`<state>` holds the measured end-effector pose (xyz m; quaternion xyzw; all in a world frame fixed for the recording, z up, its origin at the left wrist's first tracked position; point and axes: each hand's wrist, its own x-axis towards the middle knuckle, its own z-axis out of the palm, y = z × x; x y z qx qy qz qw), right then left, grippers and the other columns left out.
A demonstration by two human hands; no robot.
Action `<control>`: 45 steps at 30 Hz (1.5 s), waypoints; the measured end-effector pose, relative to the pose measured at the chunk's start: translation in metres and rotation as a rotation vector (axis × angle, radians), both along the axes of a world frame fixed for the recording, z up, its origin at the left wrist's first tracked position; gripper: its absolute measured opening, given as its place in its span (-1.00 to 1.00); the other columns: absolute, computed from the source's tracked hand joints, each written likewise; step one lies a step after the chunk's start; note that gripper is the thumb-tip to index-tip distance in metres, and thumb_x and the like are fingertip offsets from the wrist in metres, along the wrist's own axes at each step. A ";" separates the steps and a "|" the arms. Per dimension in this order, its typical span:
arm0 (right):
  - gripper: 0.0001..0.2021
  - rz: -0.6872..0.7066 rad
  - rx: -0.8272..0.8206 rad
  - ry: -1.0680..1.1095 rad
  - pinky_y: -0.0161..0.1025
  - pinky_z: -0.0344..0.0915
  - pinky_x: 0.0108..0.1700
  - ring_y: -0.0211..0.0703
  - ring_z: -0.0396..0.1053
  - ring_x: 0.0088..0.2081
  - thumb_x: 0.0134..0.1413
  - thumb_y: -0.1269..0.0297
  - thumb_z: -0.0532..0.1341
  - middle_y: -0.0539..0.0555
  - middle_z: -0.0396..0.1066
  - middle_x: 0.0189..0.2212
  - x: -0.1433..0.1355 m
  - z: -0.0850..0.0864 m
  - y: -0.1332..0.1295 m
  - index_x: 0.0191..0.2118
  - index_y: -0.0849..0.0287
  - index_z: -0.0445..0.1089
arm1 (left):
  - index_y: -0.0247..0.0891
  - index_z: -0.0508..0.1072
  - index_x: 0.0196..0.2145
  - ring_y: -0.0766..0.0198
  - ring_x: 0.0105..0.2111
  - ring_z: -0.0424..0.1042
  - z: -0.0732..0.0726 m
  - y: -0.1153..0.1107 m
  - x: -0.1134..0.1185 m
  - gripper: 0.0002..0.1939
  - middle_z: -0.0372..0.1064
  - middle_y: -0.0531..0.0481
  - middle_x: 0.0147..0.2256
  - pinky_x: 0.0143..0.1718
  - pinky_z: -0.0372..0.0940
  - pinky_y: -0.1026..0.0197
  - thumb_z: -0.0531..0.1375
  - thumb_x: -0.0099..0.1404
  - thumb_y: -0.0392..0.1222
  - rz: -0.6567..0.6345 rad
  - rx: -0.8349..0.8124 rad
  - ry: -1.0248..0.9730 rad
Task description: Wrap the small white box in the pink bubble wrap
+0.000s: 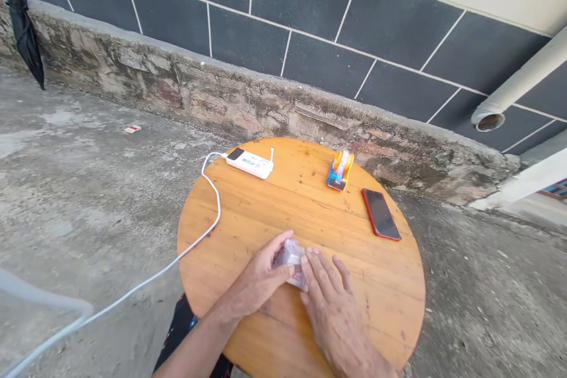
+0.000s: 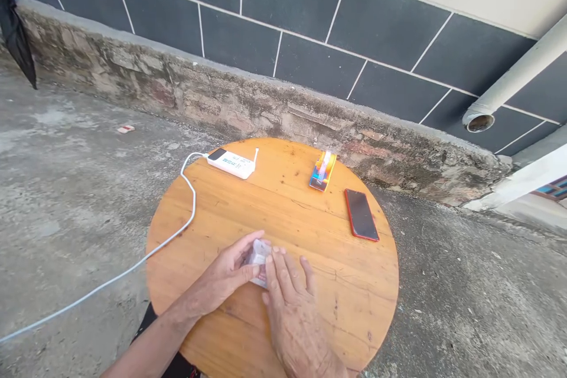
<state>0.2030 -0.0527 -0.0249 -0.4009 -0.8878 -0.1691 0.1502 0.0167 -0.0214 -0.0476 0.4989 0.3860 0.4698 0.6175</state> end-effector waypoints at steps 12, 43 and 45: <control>-0.34 -0.206 -0.778 0.772 0.01 0.37 0.03 0.03 0.36 0.05 0.11 0.14 0.19 0.26 0.24 0.17 0.012 0.000 0.019 0.28 0.22 0.00 | -0.19 0.07 0.24 0.09 0.15 0.24 0.008 -0.002 0.005 -0.34 0.23 -0.13 0.16 0.14 0.20 0.07 0.22 0.25 -0.18 -0.026 -0.074 -0.051; -0.28 -0.202 -0.420 0.578 0.11 0.30 0.08 0.14 0.25 0.14 0.16 0.15 0.15 0.30 0.21 0.18 0.013 -0.021 0.032 0.33 0.22 -0.18 | -0.08 0.20 0.20 0.12 0.01 0.33 0.017 0.020 0.011 -0.50 0.28 -0.08 0.10 0.01 0.28 0.10 0.10 0.31 -0.08 0.082 0.174 0.497; -0.29 -0.199 -0.432 0.593 0.08 0.31 0.07 0.11 0.26 0.13 0.18 0.20 0.13 0.29 0.24 0.16 0.010 -0.024 0.033 0.34 0.21 -0.21 | -0.10 0.23 0.18 0.12 -0.03 0.35 0.017 0.020 0.013 -0.50 0.31 -0.09 0.07 -0.04 0.32 0.12 0.12 0.29 -0.13 0.092 0.168 0.514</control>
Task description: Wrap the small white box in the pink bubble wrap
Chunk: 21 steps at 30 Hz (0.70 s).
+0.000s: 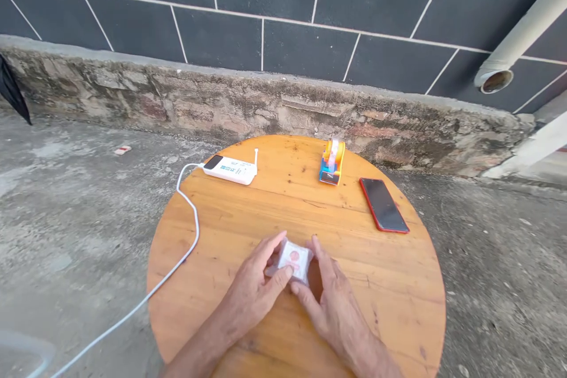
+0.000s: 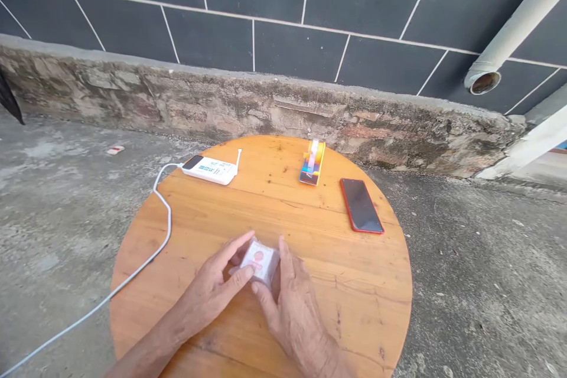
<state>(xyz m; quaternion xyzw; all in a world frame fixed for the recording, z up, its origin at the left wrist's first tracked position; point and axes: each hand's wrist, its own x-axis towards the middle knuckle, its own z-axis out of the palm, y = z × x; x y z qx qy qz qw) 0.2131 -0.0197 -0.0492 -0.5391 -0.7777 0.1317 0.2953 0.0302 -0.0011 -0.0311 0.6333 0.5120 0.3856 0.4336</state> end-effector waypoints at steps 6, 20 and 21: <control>-0.35 0.086 0.028 -0.032 0.06 0.33 0.05 0.09 0.29 0.09 0.21 0.34 0.05 0.28 0.29 0.11 0.000 0.002 0.008 0.35 0.19 -0.22 | -0.17 0.20 0.20 0.08 -0.03 0.35 -0.006 0.001 0.006 -0.44 0.31 -0.14 0.07 -0.01 0.30 0.06 0.14 0.24 -0.14 0.030 -0.023 -0.007; -0.33 -0.011 -0.111 0.132 0.11 0.22 0.16 0.07 0.17 0.21 0.17 0.25 0.14 0.26 0.14 0.23 -0.002 0.004 0.003 0.32 0.16 -0.15 | -0.16 0.14 0.22 0.10 -0.03 0.34 -0.009 -0.006 0.008 -0.36 0.22 -0.15 0.10 -0.06 0.34 0.10 0.17 0.19 -0.21 0.095 0.039 -0.074; -0.35 -0.011 -0.110 0.142 0.09 0.25 0.15 0.06 0.20 0.19 0.18 0.24 0.13 0.26 0.18 0.20 -0.003 0.003 0.002 0.31 0.17 -0.13 | -0.16 0.13 0.23 0.10 -0.04 0.35 -0.010 -0.007 0.008 -0.36 0.23 -0.16 0.10 -0.06 0.34 0.09 0.16 0.20 -0.20 0.089 0.027 -0.072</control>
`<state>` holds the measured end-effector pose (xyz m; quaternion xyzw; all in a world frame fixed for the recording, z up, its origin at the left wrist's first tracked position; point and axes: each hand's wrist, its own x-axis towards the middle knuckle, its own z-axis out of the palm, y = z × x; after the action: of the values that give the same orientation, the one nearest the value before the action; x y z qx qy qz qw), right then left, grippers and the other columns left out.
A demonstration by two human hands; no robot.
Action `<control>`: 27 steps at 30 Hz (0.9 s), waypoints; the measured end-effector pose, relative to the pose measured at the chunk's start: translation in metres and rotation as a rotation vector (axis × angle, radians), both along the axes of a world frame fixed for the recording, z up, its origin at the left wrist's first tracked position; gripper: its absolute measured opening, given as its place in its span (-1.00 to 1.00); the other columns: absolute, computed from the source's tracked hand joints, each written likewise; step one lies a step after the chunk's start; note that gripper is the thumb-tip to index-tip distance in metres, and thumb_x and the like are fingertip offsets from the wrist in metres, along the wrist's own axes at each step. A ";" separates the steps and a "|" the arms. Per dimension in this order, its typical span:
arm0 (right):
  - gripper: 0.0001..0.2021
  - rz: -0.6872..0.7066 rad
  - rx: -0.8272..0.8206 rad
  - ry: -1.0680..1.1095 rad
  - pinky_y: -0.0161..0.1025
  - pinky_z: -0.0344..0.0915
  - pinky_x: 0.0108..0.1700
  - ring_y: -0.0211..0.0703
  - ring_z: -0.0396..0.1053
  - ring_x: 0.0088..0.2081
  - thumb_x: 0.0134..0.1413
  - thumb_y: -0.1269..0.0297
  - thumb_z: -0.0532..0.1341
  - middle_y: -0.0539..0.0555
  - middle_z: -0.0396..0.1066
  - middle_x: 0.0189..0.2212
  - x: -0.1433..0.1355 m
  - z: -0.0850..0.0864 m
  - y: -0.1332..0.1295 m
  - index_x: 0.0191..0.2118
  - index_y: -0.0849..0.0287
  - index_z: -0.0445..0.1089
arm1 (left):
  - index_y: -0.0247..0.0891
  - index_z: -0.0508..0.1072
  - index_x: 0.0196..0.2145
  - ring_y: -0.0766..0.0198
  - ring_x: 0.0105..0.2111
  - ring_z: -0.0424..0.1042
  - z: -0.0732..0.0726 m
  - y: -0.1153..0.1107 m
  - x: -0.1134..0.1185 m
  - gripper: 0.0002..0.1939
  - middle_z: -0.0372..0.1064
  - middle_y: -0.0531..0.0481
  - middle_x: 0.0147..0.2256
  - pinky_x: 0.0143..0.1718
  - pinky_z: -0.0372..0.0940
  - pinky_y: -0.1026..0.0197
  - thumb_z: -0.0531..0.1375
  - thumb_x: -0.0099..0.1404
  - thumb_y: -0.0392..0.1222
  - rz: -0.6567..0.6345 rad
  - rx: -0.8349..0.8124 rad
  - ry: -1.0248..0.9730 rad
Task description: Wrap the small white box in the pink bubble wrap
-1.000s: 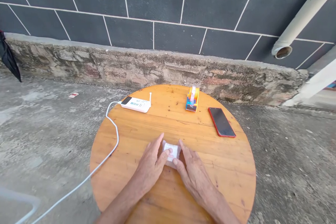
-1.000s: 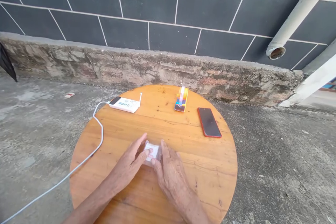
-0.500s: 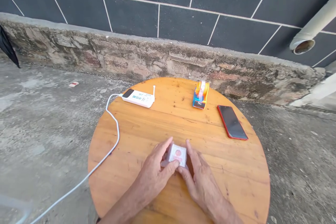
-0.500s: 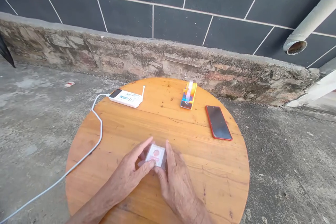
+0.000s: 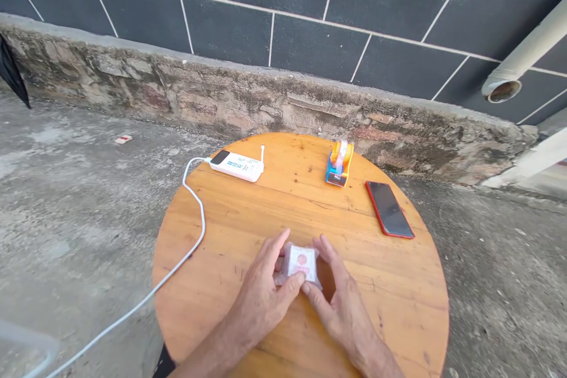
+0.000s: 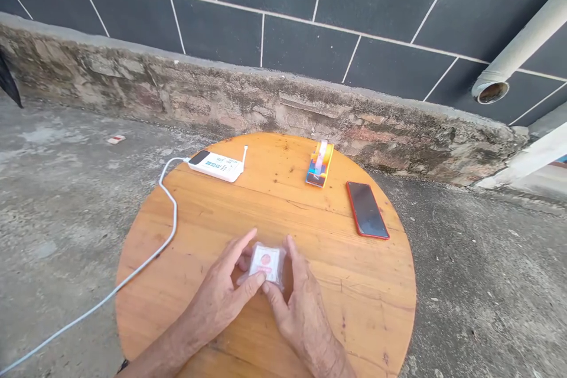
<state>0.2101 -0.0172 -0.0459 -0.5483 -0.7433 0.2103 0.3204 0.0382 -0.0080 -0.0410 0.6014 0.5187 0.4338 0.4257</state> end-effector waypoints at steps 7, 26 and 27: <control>-0.46 0.009 0.167 -0.067 0.06 0.34 0.06 0.08 0.30 0.11 0.21 0.33 0.06 0.27 0.28 0.12 -0.008 -0.005 -0.001 0.28 0.19 -0.01 | -0.20 0.14 0.24 0.08 -0.06 0.38 -0.004 0.001 0.000 -0.34 0.32 -0.17 0.05 -0.04 0.32 0.07 0.18 0.19 -0.19 0.006 -0.034 -0.039; -0.58 -0.202 0.089 0.120 0.16 0.14 0.20 0.11 0.11 0.23 0.17 0.11 0.13 0.17 0.22 0.19 0.039 0.029 -0.041 0.12 0.08 0.25 | -0.24 0.28 0.11 0.15 -0.04 0.33 0.007 0.000 -0.010 -0.60 0.26 -0.14 0.05 -0.07 0.29 0.14 0.03 0.36 -0.10 0.077 0.161 -0.010; -0.62 -0.267 0.110 0.146 0.15 0.15 0.19 0.12 0.15 0.21 0.18 0.12 0.12 0.17 0.27 0.15 0.046 0.027 -0.055 0.09 0.08 0.29 | -0.24 0.29 0.10 0.16 -0.05 0.34 0.007 0.000 -0.011 -0.60 0.28 -0.13 0.02 -0.07 0.28 0.14 0.03 0.35 -0.10 0.092 0.157 -0.015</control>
<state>0.2563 -0.0718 -0.0189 -0.6069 -0.6491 0.1642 0.4283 0.0270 -0.0082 -0.0342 0.6050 0.5070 0.4967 0.3609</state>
